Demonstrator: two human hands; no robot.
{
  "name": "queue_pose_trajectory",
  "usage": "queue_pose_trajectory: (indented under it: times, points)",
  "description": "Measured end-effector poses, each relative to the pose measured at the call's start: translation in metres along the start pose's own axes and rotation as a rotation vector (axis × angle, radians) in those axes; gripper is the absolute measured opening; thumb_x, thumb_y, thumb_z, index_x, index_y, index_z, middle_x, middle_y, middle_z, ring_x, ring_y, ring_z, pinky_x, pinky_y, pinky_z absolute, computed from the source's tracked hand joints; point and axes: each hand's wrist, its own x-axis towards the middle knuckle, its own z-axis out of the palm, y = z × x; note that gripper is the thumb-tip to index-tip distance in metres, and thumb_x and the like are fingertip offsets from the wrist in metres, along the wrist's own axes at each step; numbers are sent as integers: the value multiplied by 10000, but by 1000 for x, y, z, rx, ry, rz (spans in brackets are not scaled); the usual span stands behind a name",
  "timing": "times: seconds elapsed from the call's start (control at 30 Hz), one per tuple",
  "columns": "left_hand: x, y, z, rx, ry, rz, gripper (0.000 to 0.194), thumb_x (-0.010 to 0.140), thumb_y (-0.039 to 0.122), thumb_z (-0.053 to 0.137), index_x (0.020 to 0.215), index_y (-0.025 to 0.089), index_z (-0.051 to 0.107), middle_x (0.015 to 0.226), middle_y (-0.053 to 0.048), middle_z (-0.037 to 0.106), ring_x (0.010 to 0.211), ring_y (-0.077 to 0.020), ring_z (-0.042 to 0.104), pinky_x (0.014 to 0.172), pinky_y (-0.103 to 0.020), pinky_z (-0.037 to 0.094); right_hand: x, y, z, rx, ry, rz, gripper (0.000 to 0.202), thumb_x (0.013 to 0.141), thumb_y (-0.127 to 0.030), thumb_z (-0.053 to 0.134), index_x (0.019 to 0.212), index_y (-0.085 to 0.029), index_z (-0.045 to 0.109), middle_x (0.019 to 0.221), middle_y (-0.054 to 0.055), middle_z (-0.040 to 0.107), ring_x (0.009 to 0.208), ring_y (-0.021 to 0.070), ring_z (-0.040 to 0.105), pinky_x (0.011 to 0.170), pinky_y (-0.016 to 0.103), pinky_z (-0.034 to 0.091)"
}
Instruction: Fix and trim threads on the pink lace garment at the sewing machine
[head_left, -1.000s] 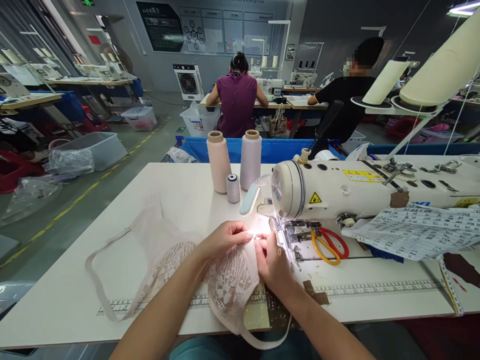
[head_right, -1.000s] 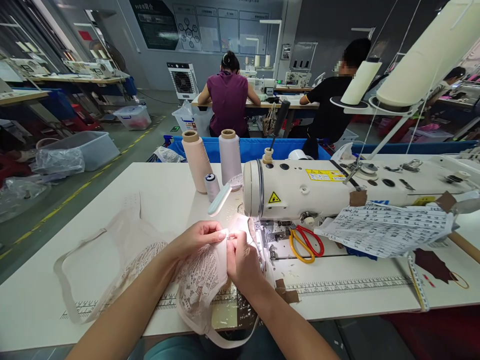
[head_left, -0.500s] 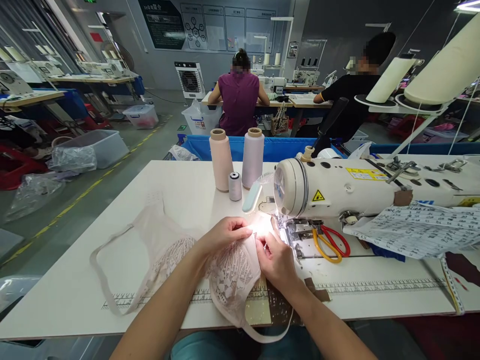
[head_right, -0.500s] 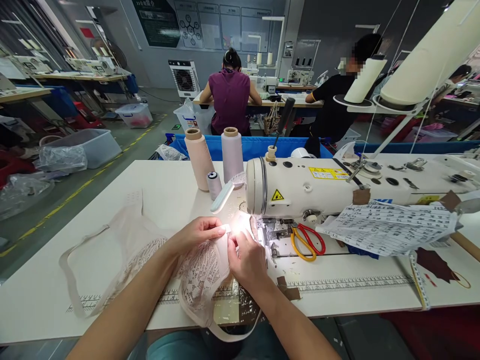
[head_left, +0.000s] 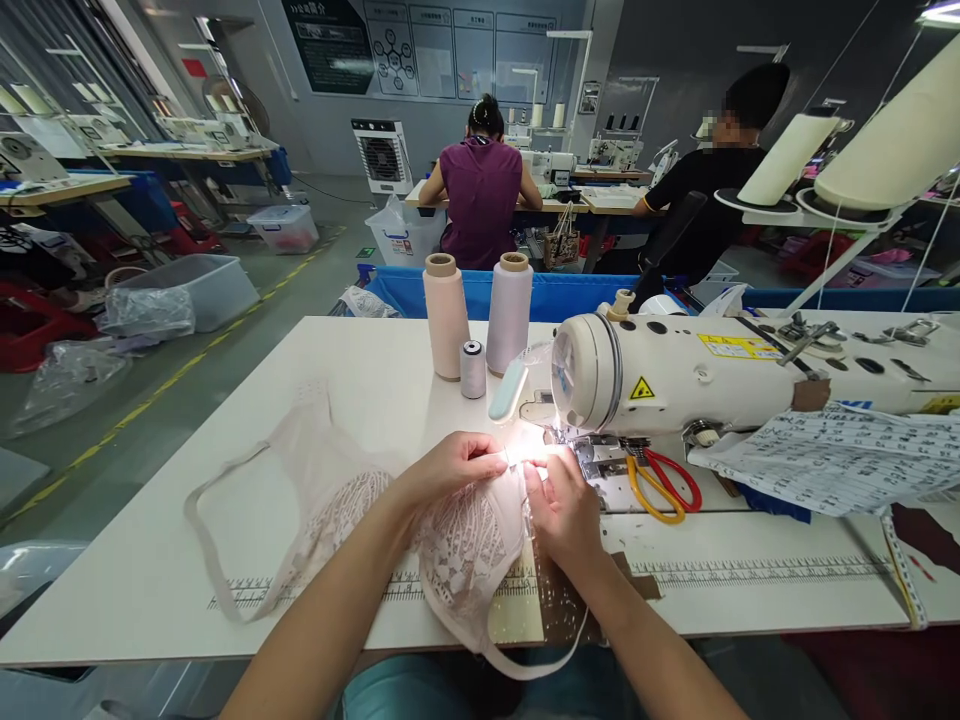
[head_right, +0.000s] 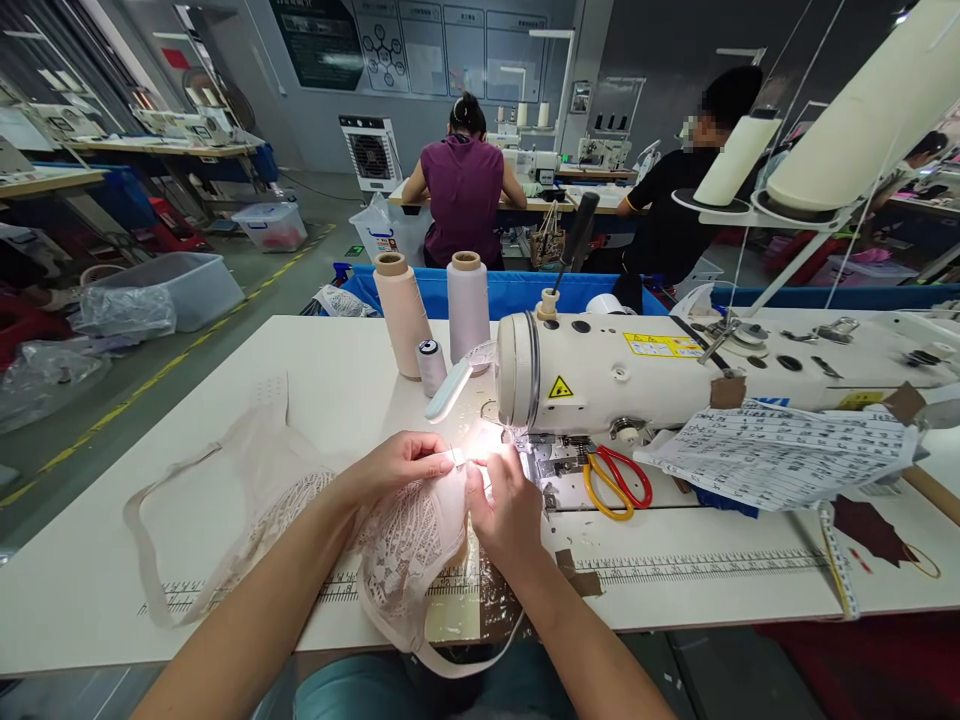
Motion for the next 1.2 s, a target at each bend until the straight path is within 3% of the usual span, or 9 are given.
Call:
queue_pose_trajectory:
  times: [0.1, 0.23, 0.47, 0.7, 0.87, 0.97, 1.1, 1.2]
  points:
    - [0, -1, 3, -26, -27, -5, 274, 753, 353, 588, 603, 164, 459, 583, 47, 381, 554, -93, 329, 517, -233, 224, 4, 0, -1, 0, 21, 1, 219, 923, -296, 439, 780, -185, 561, 738, 16, 539, 549, 126, 475, 507, 237, 347]
    - [1, -5, 8, -29, -40, 1, 292, 750, 355, 579, 584, 168, 429, 559, 54, 358, 536, -89, 325, 508, -231, 220, 9, -1, 1, 7, -73, 27, 208, 889, -328, 494, 744, -188, 546, 678, 3, 534, 538, 129, 470, 515, 239, 341]
    - [2, -5, 15, 58, -3, -16, 279, 745, 322, 551, 568, 177, 392, 549, 57, 348, 519, -86, 317, 486, -233, 202, 11, -2, 1, 8, -155, 16, 180, 871, -249, 465, 705, -196, 512, 648, -1, 510, 559, 138, 465, 530, 248, 327]
    - [0, -3, 14, 3, -26, -2, 294, 753, 325, 556, 579, 179, 369, 565, 60, 320, 528, -83, 302, 489, -233, 202, 10, -3, -2, 208, 31, -18, 158, 913, -222, 441, 763, -208, 485, 723, 0, 512, 647, 143, 495, 603, 256, 394]
    - [2, -4, 11, 30, -43, 30, 316, 757, 321, 551, 560, 180, 349, 559, 60, 291, 528, -83, 280, 498, -240, 186, 5, -5, -6, 527, -25, 46, 74, 950, -246, 439, 900, -225, 490, 683, -36, 578, 545, 114, 559, 587, 255, 464]
    - [2, -4, 10, 38, -45, 42, 321, 754, 318, 551, 552, 181, 342, 552, 62, 280, 522, -83, 270, 497, -242, 178, 2, -9, -10, 691, 7, -6, 68, 961, -229, 422, 905, -222, 459, 736, -25, 610, 530, 102, 578, 576, 262, 485]
    - [1, -4, 9, 18, -32, 5, 300, 747, 308, 554, 560, 181, 357, 547, 62, 320, 508, -82, 294, 488, -235, 200, -2, -11, -18, 697, 91, -79, 84, 953, -188, 433, 887, -213, 478, 589, -58, 505, 483, 96, 516, 510, 241, 432]
    - [0, -4, 9, 28, -16, -6, 279, 745, 301, 553, 562, 178, 384, 547, 59, 349, 509, -82, 310, 486, -231, 215, -8, -9, -23, 686, 101, -105, 79, 938, -165, 450, 900, -211, 503, 612, -47, 491, 487, 94, 488, 482, 240, 407]
